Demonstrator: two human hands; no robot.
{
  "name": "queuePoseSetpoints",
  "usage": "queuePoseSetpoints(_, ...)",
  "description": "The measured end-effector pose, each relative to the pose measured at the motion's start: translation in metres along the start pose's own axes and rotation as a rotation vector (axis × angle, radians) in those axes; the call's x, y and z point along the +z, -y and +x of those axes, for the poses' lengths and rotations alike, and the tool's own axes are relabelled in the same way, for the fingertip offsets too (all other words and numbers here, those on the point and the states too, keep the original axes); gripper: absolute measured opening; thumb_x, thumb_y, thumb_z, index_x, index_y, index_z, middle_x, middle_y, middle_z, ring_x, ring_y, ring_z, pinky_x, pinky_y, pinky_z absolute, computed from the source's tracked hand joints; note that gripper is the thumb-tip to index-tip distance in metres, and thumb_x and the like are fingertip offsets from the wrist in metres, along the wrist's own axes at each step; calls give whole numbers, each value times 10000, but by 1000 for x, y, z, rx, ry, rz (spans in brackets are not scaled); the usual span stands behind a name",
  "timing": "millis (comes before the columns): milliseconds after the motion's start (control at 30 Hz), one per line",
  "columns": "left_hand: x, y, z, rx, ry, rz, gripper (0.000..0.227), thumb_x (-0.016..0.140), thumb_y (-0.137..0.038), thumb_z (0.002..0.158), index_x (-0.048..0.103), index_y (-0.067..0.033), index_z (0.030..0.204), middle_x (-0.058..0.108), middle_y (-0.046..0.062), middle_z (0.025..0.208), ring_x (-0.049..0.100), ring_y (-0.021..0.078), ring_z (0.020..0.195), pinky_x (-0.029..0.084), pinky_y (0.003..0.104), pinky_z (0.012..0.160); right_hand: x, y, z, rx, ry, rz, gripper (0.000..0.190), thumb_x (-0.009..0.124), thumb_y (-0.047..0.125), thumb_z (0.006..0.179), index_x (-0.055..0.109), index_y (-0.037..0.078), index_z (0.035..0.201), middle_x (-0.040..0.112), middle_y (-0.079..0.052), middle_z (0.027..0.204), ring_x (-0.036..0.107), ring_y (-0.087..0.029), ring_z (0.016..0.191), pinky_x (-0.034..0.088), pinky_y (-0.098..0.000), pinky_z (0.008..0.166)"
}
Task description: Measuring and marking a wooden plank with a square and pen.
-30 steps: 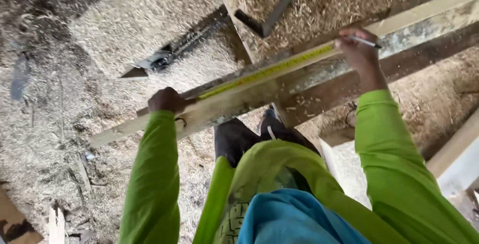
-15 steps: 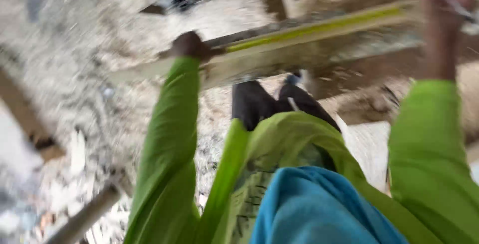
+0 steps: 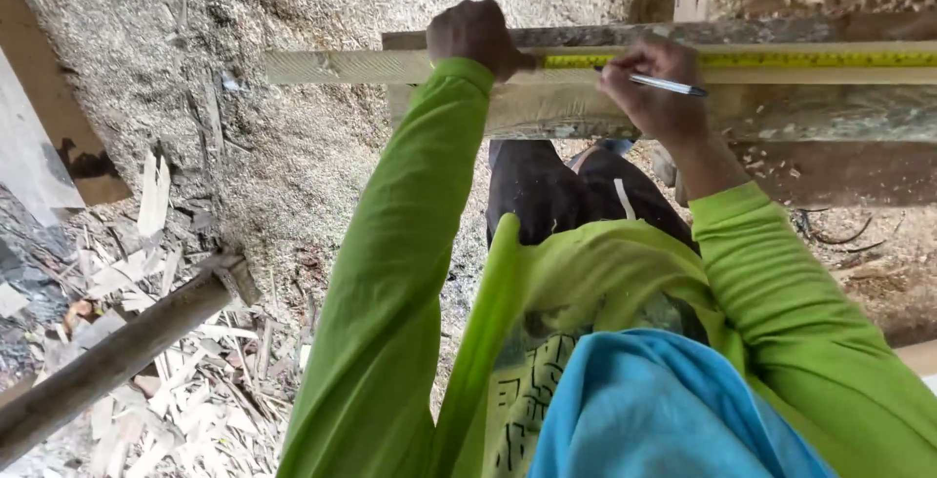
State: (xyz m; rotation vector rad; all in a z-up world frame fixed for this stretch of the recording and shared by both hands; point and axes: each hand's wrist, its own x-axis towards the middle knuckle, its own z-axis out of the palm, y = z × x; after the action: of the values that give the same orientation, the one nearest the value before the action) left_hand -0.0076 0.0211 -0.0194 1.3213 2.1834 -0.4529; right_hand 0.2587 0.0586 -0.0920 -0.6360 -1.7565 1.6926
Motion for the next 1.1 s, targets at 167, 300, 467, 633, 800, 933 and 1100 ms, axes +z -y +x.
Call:
queuePoseSetpoints(167,12,5,5,68,-83,-17,707,828,-807,627,717,-120,753,703,65,754,660,197,641,563,372,620,-2,-2,-8,40,-83,-164,193,752,88,1033,635,50,885,683,-70,830,705,-118,735,596,-277,640)
queuePoseSetpoints(300,16,4,8,79,-61,-28,699,817,-794,661,714,-107,733,701,56,692,663,183,605,569,352,587,-4,-7,-10,30,-100,-328,238,779,110,1018,621,69,844,649,-49,775,581,-68,591,515,-242,554)
queuePoseSetpoints(467,17,4,6,96,-68,-24,689,825,-790,649,713,-114,721,697,57,690,659,187,598,568,357,582,-1,0,-9,-32,-98,-326,246,782,127,1029,612,65,862,646,-49,761,596,-67,616,527,-254,579)
queuePoseSetpoints(633,13,5,4,96,-79,-16,687,834,-784,641,718,-113,730,709,66,709,669,196,616,573,369,597,1,0,-9,-21,-115,-356,269,784,119,1011,588,60,837,626,-50,736,580,-69,583,502,-255,549)
queuePoseSetpoints(800,12,5,1,75,-45,-26,681,833,-772,651,722,-109,760,700,57,708,670,189,622,576,367,609,7,11,-10,4,-123,-382,246,783,83,996,596,42,841,653,-65,753,610,-94,655,510,-269,616)
queuePoseSetpoints(933,5,2,0,71,-34,-19,675,828,-769,664,717,-110,760,694,54,705,661,186,620,569,362,605,7,13,-5,16,-134,-333,226,785,89,987,607,44,855,673,-54,773,641,-86,678,530,-259,630)
queuePoseSetpoints(1100,8,1,1,68,-12,-8,688,810,-791,663,692,-117,731,668,28,666,622,164,586,532,337,571,5,8,-1,44,-131,-368,243,785,91,961,599,43,812,654,-80,748,598,-129,643,492,-296,586)
